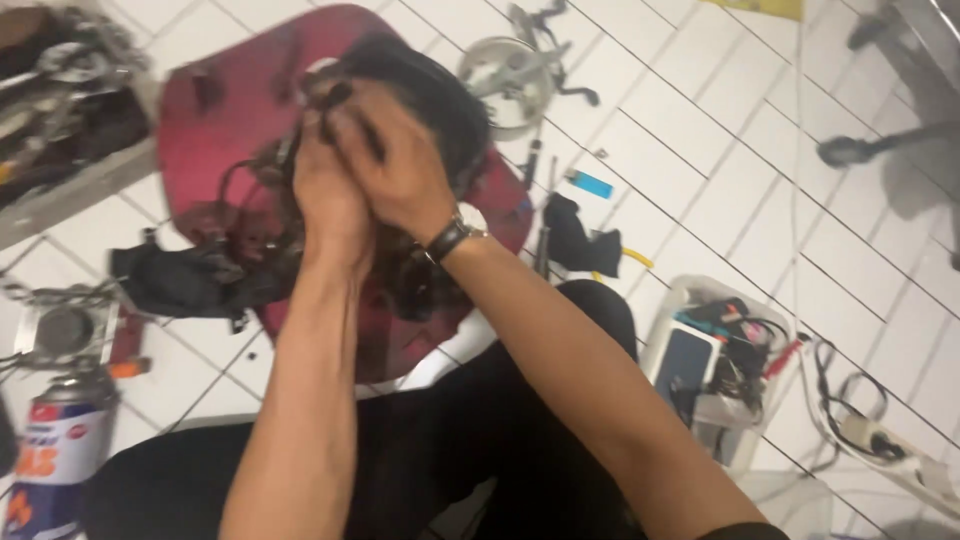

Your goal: Disassembling and repairing a motorcycle headlight and cowl assembly.

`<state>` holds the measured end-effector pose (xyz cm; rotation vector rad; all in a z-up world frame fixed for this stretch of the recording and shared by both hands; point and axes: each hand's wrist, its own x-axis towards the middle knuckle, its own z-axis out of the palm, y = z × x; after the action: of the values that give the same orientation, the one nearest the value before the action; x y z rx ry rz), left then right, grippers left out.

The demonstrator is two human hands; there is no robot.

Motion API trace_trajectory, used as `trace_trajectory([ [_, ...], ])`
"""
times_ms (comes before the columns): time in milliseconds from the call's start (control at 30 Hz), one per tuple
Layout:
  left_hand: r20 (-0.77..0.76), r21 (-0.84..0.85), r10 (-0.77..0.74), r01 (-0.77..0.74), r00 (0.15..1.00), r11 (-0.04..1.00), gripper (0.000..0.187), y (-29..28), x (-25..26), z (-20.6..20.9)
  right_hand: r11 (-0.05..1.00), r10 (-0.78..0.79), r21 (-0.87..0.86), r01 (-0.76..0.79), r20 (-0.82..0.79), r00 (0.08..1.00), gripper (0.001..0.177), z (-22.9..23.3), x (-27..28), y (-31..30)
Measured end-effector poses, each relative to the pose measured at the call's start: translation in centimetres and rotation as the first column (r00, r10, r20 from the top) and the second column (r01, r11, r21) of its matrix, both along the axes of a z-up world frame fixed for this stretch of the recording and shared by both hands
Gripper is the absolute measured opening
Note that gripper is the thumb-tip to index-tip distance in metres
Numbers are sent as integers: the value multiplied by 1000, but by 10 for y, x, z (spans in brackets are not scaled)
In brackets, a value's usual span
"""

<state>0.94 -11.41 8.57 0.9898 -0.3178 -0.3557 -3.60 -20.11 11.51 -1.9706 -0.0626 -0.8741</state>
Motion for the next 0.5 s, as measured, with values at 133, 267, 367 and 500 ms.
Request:
trace_trajectory([
  [133,54,373,-211,177,976,911,51,-25,-47,60,604,-629,-486,632,196,752,28,-77,-30,-144],
  [267,18,484,-273,230,962,844,64,-26,-59,50,663,-747,-263,701,-176,641,54,-89,-117,-248],
  [367,-67,454,-223,228,973,861,69,-27,-65,28,630,-687,-196,752,-592,422,61,-57,-157,-241],
  [500,-144,427,-178,223,974,876,67,-19,-65,10,686,-717,-486,541,-574,395,52,-84,-189,-239],
])
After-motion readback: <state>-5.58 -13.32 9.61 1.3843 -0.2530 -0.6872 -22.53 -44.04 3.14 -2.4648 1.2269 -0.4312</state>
